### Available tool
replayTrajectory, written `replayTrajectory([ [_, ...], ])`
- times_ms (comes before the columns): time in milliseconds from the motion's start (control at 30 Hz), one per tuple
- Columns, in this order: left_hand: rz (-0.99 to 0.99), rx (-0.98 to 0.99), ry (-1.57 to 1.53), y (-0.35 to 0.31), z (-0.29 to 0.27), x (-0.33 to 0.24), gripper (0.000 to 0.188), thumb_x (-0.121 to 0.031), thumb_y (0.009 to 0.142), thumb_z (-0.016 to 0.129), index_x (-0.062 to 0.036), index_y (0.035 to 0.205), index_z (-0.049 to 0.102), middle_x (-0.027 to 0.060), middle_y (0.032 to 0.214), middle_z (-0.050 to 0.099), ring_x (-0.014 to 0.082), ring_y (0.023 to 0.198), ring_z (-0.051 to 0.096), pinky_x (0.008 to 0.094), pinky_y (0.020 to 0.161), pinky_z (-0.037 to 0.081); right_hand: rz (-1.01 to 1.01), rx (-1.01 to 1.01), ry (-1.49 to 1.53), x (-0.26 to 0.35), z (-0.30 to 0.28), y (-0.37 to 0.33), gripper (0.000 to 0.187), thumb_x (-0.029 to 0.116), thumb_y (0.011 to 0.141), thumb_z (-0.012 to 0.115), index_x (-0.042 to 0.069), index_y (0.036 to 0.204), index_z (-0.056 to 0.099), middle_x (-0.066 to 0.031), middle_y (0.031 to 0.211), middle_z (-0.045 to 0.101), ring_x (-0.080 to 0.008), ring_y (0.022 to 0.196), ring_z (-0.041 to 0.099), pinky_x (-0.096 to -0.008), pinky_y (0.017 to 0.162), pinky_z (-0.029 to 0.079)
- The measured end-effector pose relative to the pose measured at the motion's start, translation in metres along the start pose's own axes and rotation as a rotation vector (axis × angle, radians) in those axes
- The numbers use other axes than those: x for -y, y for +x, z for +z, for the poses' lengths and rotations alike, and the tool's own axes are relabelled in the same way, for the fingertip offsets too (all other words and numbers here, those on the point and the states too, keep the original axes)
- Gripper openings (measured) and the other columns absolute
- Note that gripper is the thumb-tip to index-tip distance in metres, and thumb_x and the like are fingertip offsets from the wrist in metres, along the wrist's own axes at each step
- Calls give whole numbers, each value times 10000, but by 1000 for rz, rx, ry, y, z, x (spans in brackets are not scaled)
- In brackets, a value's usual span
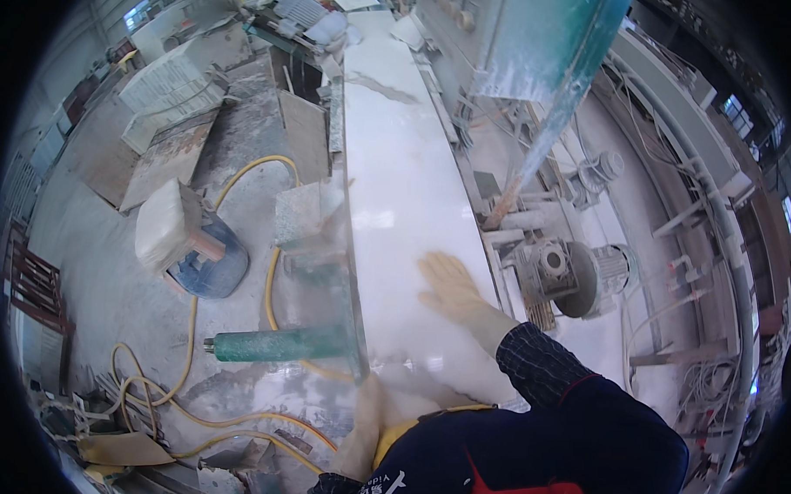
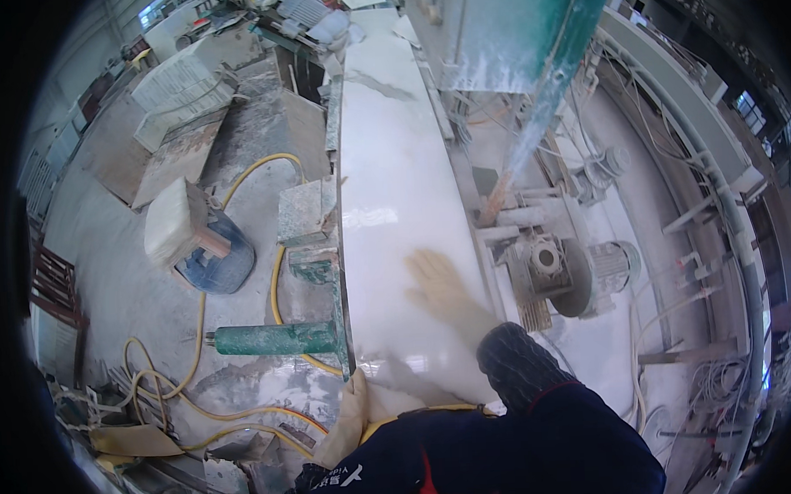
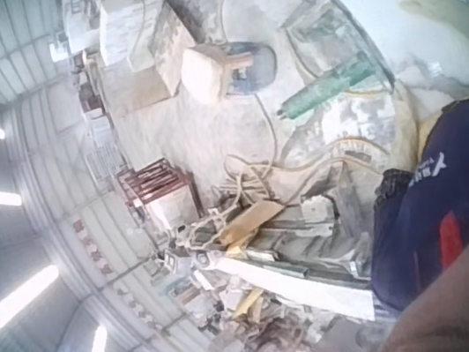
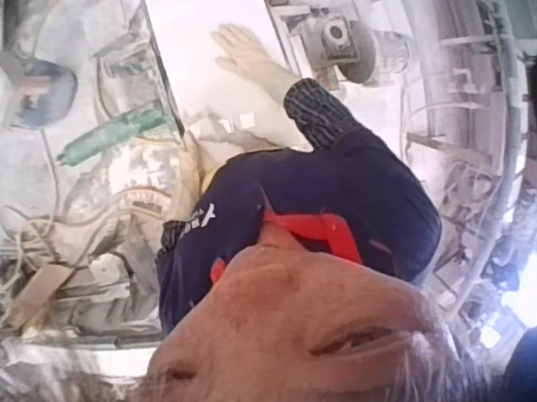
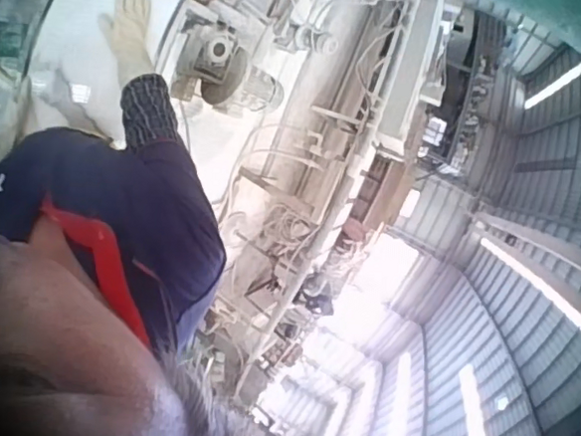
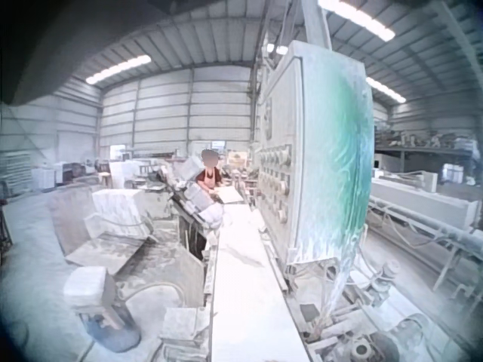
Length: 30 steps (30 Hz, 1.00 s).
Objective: The person repeatedly wipes the surface of a large white stone slab with a cloth while water sprays onto it. They move along the slab, wiping different sections and occasionally adjusting their grip on the cloth.
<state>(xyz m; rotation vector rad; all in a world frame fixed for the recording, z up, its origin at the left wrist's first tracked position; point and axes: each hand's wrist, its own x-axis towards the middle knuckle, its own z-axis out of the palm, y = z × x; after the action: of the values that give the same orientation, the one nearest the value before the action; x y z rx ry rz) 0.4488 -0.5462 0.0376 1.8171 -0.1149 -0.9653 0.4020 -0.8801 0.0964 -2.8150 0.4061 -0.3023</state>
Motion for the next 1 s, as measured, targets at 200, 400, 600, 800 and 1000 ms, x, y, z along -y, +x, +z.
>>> replayTrajectory([
  [200,-67,21,-155,7,3,2,615,-460,1085,446,72,1368,567,126,1281,625,231,1173,556,379,1008,466,34,55,-6,1,-4,7,787,467,954,602,47,1580,378,-238,1639,335,-378,1554,252,-484,1284,149],
  [400,-99,27,-492,-6,1,-9,543,-493,1056,555,-5,1258,678,65,1054,703,178,927,648,334,779,546,38,77,-23,-2,-6,11,797,489,972,568,38,1593,352,-245,1653,307,-379,1564,230,-478,1287,132],
  [600,-293,-83,-418,-54,-22,6,538,-478,1067,512,-18,1309,652,122,1098,733,241,936,716,361,806,585,54,63,-66,-9,4,17,769,461,963,593,39,1572,387,-218,1651,329,-353,1561,243,-472,1291,135],
  [800,-287,-250,-680,-117,-48,115,642,-558,1046,523,24,1297,624,213,1144,721,258,930,727,324,719,574,28,-9,-40,-14,10,18,744,445,980,563,43,1579,381,-199,1664,315,-338,1572,220,-461,1293,125],
  [1000,-342,-249,-795,-183,-71,232,568,-472,1036,490,52,1234,590,242,1117,719,282,911,738,323,668,593,74,49,-50,-12,5,23,746,475,999,521,60,1598,361,-191,1677,297,-325,1576,212,-449,1294,115],
])
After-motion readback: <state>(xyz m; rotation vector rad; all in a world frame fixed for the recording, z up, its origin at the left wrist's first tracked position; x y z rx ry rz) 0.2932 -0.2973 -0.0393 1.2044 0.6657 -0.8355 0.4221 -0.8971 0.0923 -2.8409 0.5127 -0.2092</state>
